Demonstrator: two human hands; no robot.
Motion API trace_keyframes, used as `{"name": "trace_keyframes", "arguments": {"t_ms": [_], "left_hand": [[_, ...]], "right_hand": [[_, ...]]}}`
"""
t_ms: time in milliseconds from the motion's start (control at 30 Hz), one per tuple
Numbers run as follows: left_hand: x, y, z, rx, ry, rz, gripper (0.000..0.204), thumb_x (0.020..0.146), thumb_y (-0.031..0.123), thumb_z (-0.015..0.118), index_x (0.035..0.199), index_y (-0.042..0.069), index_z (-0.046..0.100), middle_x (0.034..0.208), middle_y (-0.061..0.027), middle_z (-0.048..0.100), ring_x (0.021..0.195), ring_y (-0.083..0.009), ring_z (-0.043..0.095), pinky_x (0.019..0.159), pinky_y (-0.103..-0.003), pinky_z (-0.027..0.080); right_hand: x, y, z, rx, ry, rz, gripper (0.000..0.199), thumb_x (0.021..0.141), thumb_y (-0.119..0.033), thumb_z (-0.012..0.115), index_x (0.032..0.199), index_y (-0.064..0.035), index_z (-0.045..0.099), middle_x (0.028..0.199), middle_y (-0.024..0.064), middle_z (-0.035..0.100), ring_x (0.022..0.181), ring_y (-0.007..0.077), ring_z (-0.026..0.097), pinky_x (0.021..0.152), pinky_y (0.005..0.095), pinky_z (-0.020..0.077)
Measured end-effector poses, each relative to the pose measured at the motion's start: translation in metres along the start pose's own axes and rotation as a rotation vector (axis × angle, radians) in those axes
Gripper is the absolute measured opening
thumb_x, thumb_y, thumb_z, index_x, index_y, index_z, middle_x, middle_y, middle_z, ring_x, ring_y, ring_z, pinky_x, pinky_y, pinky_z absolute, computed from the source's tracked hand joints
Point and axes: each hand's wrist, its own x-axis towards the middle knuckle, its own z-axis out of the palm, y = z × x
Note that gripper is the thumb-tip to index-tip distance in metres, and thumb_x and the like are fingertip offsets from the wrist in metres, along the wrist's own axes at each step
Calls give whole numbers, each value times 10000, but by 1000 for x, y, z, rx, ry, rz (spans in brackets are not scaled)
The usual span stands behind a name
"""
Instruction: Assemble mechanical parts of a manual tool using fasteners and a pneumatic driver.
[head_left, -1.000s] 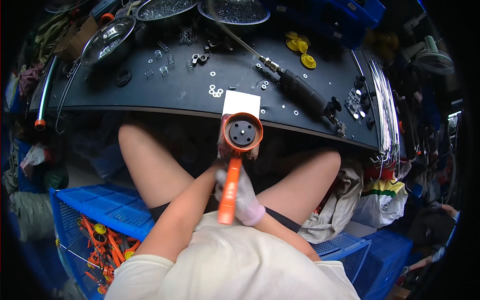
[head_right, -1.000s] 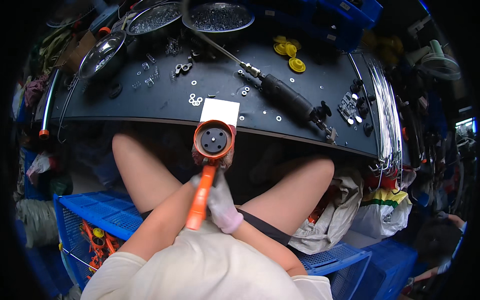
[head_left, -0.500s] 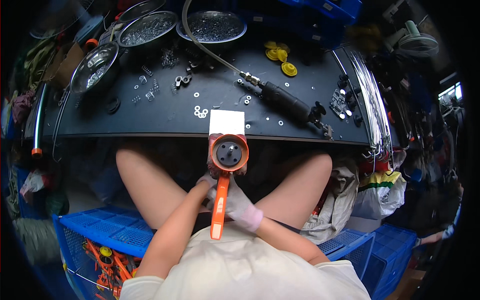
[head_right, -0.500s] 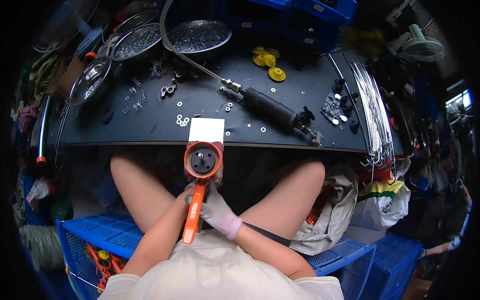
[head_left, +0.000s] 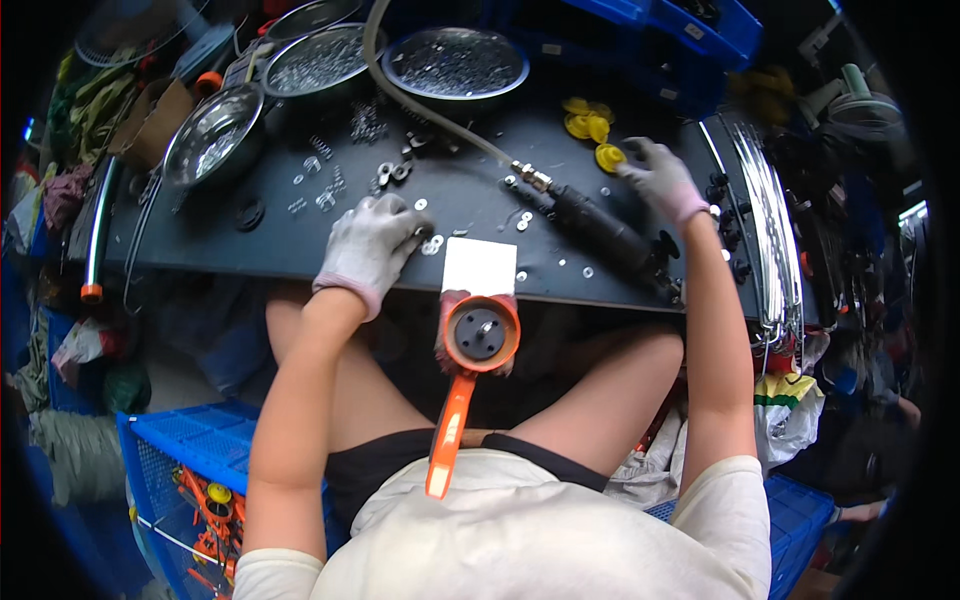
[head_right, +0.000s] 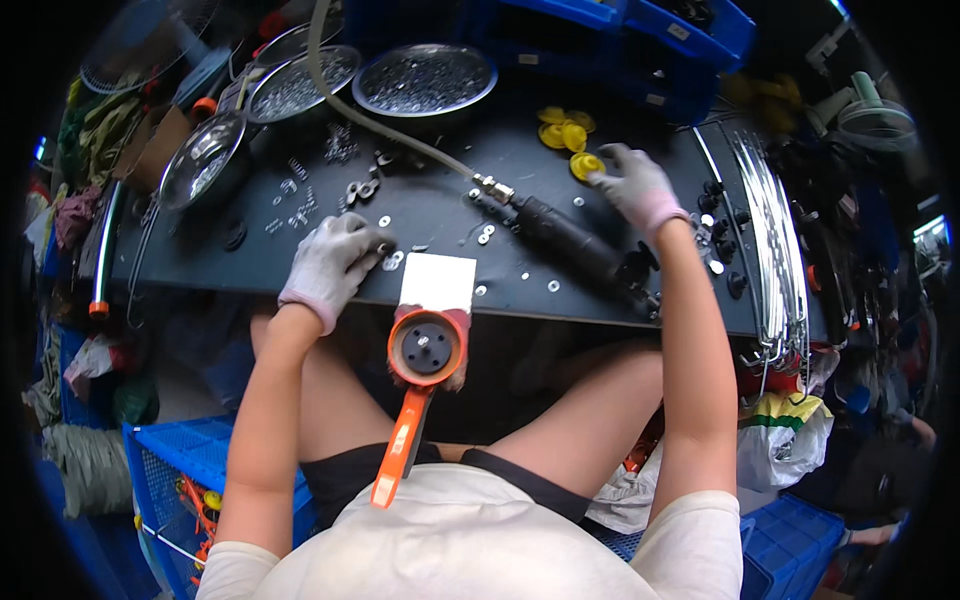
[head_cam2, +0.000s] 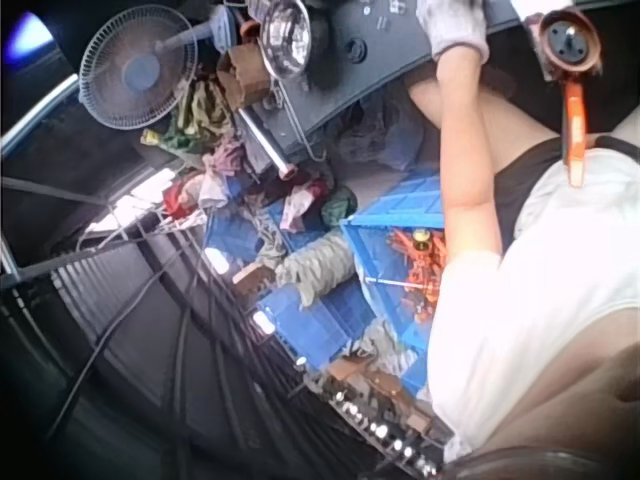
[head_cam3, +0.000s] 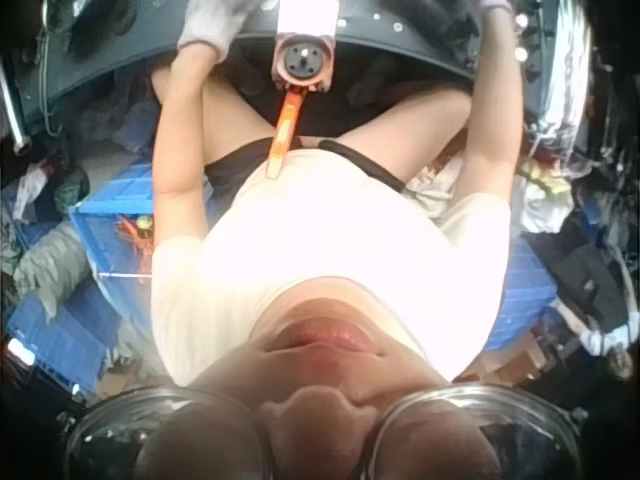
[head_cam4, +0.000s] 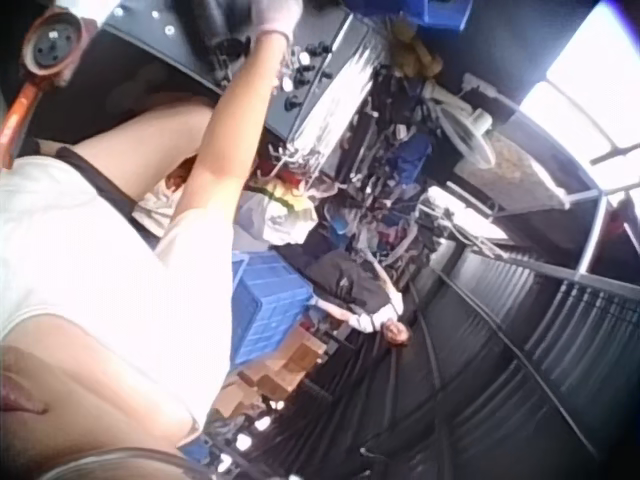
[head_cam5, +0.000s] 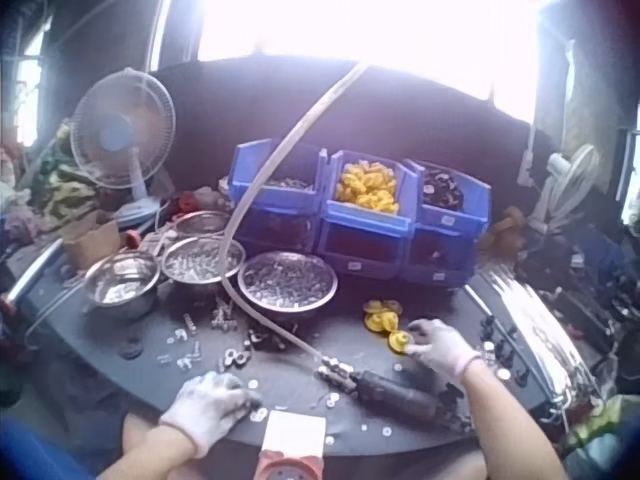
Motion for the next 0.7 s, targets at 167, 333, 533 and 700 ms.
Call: {"name": "trace_keyframes", "arguments": {"t_ms": [167, 333, 533, 700], "left_hand": [[9, -21, -9, -147, -103, 81, 162, 769, 78, 687, 927, 113, 673, 917, -56, 615, 935, -271, 577, 826, -381, 483], [17, -24, -15, -215, -138, 129, 157, 801, 113, 662, 952, 73, 644, 968, -88, 610, 949, -298, 589, 835, -398, 481], [43, -31, -24, -83, -424, 343, 181, 841, 157, 631, 1001, 73, 628, 998, -109, 602, 929, -311, 607, 804, -416, 500], [25, -38, -31, -74, -385, 346, 188, 842, 166, 632, 996, 61, 610, 998, -119, 594, 940, -329, 600, 811, -416, 499]], "right_hand": [[26, 15, 31, -87, 10, -145, 448, 790, -237, 749, 1162, -34, 603, 1136, 200, 604, 1058, 356, 595, 932, 378, 480], [15, 5, 7, 76, -42, -56, 378, 807, -215, 737, 1098, 2, 630, 1065, 202, 647, 993, 310, 645, 893, 352, 501], [-41, -29, -19, 299, 175, -119, 340, 834, -193, 698, 1105, 0, 629, 975, 122, 673, 857, 160, 623, 796, 283, 490], [-114, -68, -28, 600, 106, -49, 338, 833, -87, 630, 1154, 12, 599, 1012, 61, 620, 868, 110, 563, 793, 245, 461]]}}
